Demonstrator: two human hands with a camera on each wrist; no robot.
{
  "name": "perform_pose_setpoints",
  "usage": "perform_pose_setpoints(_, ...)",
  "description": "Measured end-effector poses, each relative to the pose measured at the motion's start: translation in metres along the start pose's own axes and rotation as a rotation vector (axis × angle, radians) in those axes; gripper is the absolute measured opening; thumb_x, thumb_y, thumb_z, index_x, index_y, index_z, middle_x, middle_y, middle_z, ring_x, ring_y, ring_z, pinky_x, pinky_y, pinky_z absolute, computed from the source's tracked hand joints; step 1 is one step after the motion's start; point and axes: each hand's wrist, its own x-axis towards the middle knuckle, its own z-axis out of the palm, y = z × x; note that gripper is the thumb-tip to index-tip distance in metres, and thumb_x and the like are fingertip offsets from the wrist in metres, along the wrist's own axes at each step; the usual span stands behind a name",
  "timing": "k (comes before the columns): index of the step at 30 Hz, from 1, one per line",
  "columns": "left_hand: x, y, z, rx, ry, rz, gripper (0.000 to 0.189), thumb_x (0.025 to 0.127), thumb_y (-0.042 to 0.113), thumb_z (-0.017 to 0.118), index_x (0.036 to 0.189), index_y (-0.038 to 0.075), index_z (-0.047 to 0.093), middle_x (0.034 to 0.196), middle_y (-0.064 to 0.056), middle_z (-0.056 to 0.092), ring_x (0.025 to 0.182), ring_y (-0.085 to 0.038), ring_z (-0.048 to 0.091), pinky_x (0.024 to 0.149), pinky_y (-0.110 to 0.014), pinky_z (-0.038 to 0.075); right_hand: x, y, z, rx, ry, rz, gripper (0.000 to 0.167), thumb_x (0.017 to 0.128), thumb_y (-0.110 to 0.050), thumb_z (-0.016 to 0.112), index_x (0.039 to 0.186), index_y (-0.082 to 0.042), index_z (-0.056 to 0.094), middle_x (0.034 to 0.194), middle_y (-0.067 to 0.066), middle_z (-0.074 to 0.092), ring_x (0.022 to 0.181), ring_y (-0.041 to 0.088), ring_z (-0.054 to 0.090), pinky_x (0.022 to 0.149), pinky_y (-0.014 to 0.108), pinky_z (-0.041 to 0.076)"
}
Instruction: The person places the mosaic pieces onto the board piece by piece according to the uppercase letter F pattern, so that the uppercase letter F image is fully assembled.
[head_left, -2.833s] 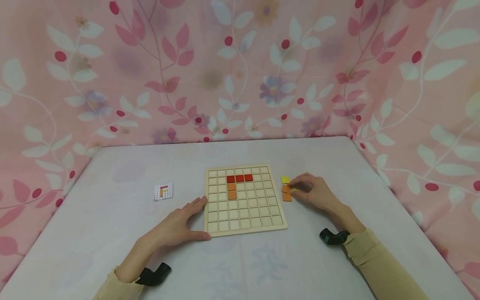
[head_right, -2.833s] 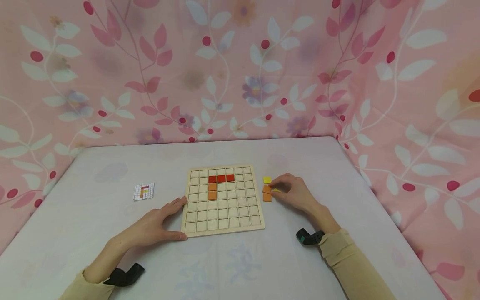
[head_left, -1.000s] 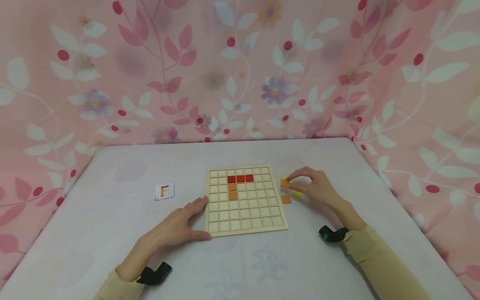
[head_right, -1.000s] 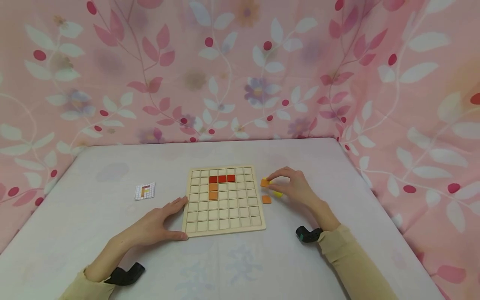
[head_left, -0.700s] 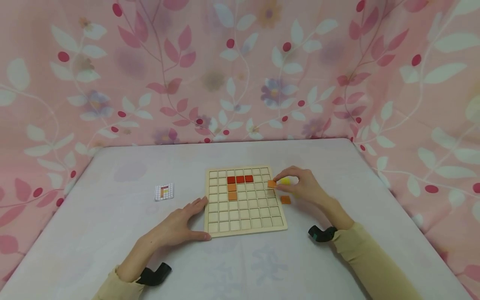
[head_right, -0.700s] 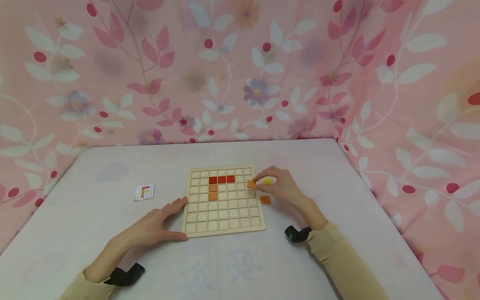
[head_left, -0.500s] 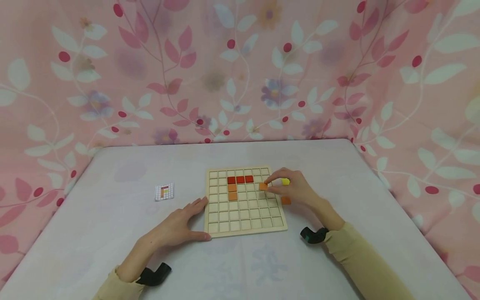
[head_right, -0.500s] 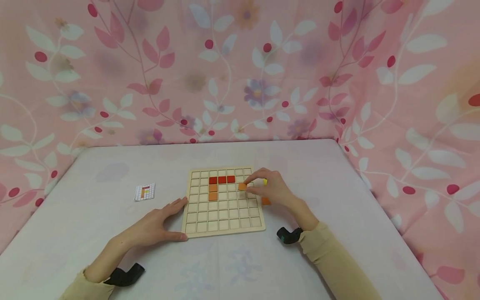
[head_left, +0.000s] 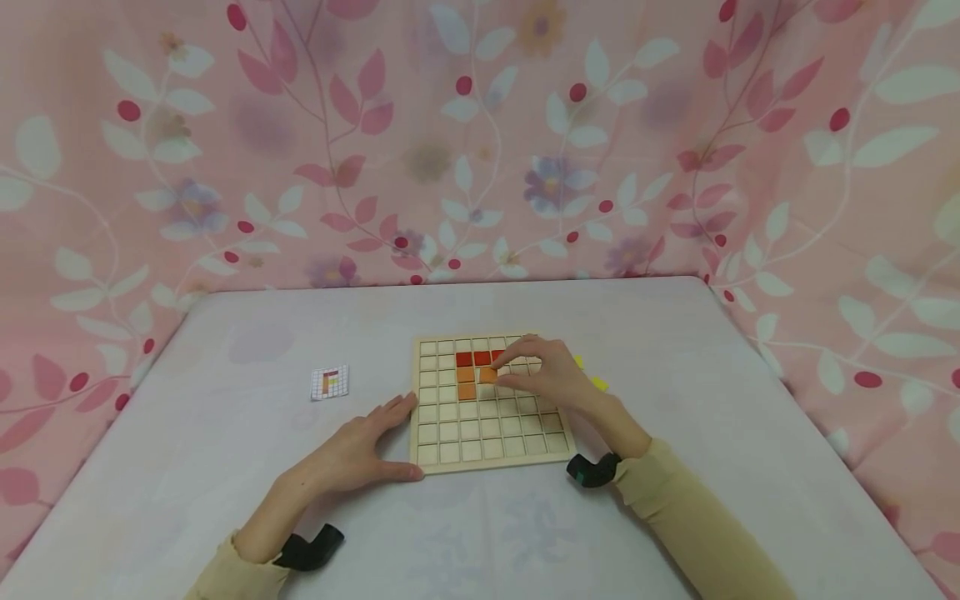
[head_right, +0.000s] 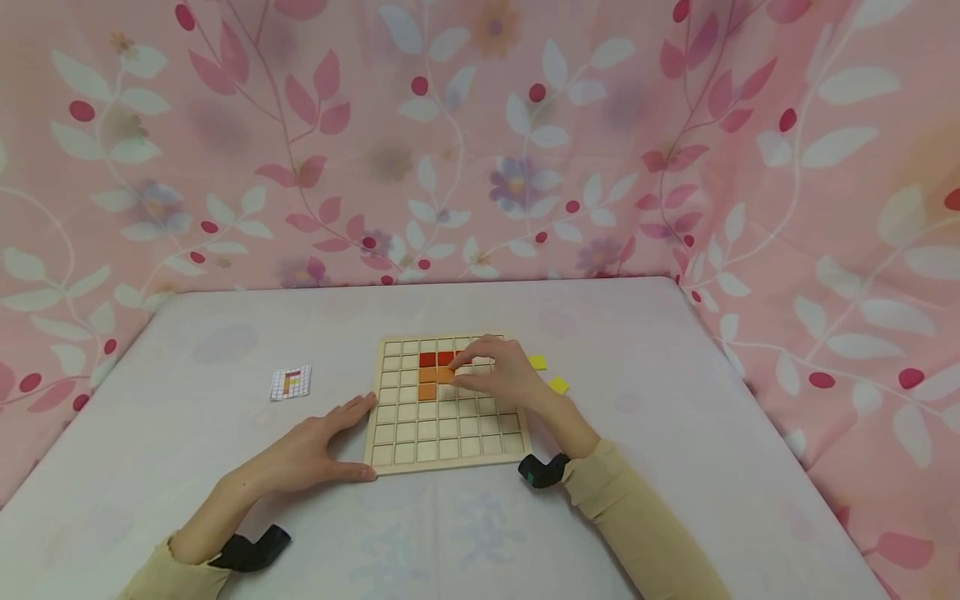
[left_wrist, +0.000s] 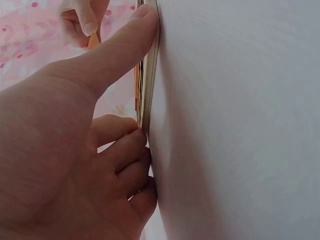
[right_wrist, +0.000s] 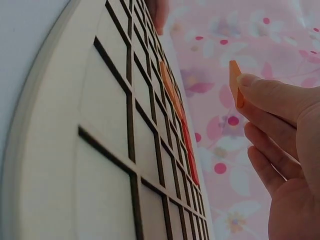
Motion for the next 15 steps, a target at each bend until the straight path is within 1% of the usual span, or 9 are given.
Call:
perform_pose_setpoints(3, 0.001, 0.000, 0.000, 0.003, -0.004, -0.001, 0.105, 0.074, 0.061, 0.080, 0.158, 0.021, 0.032, 0.163, -0.010, 0.030, 0.149, -0.041, 0.026, 0.117, -0.066, 0.020, 0.001, -0.002, 0.006, 0.011, -0.010, -0.031, 0.023, 0.079, -0.015, 0.085, 0.101, -0.013, 0.079, 0.099, 0.000, 0.076, 0.101, 0.020, 0.064, 0.091, 0.051, 0.050)
perform_pose_setpoints(8, 0.001, 0.000, 0.000, 0.009, -0.004, -0.001, 0.105, 0.074, 0.061, 0.080, 0.158, 0.021, 0.032, 0.163, -0.011, 0.031, 0.149, -0.041, 0.027, 0.117, -0.066, 0.020, 0.000, -0.004, 0.014, 0.005, -0.025, -0.046, 0.020, 0.080, -0.012, 0.084, 0.099, -0.014, 0.079, 0.097, -0.002, 0.076, 0.098, 0.017, 0.063, 0.085, 0.050, 0.052)
perform_pose_setpoints(15, 0.001, 0.000, 0.000, 0.009, -0.003, 0.001, 0.105, 0.073, 0.061, 0.080, 0.158, 0.020, 0.033, 0.163, -0.011, 0.031, 0.149, -0.041, 0.027, 0.117, -0.065, 0.021, -0.001, -0.005, 0.024, 0.007, -0.073, -0.039, 0.019, 0.082, -0.016, 0.084, 0.099, -0.012, 0.078, 0.098, -0.004, 0.075, 0.100, 0.013, 0.063, 0.088, 0.045, 0.054)
